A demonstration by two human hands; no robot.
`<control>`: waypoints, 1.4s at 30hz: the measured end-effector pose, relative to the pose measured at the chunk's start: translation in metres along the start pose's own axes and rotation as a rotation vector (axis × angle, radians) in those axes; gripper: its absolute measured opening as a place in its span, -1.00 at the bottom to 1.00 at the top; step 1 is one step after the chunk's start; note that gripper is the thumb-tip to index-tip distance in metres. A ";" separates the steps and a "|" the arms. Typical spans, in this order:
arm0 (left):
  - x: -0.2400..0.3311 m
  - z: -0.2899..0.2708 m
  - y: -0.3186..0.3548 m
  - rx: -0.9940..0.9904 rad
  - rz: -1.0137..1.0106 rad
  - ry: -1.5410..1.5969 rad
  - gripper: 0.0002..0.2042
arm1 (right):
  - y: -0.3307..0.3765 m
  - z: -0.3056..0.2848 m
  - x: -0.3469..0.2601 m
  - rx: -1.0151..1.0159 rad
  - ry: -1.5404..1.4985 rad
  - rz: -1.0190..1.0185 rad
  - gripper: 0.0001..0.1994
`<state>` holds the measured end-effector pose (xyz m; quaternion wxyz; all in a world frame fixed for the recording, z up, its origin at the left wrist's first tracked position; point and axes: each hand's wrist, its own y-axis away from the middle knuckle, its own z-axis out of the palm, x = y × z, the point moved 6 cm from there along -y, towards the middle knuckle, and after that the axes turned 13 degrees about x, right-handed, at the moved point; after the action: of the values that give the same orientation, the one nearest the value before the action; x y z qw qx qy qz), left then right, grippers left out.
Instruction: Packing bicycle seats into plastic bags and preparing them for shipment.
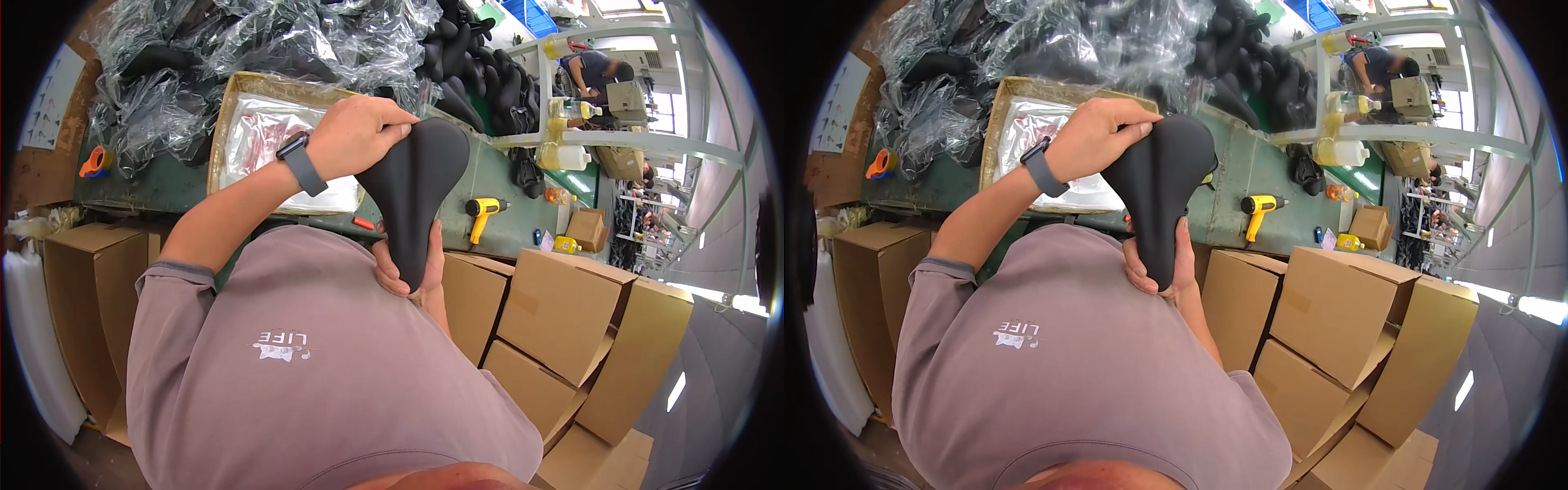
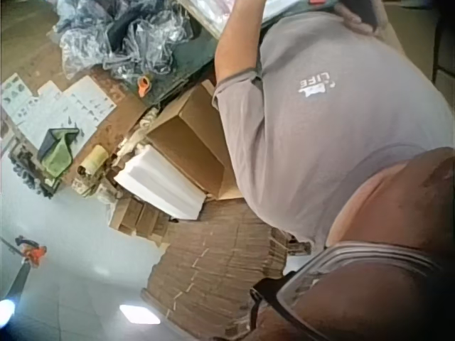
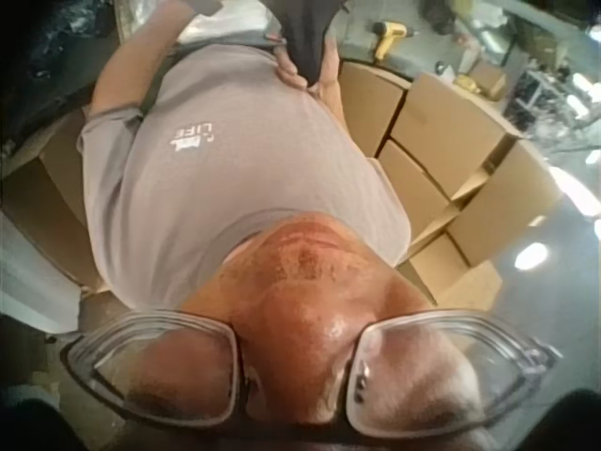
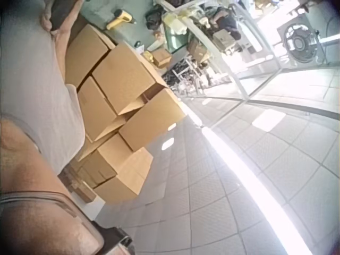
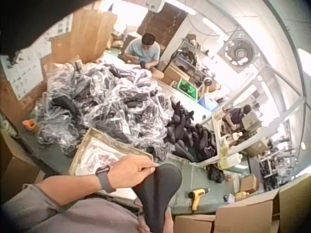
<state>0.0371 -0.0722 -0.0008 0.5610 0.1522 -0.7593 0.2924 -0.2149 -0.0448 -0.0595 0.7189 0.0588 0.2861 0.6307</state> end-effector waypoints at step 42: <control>-0.119 0.047 0.073 0.084 0.249 -0.375 -0.87 | -0.157 -0.216 -0.034 0.578 1.874 -0.443 0.14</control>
<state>-0.0006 -0.0554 -0.1415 0.3628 0.1322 -0.8504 0.3573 -0.1841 -0.1674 -0.2972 0.2631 -0.3436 0.8831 0.1810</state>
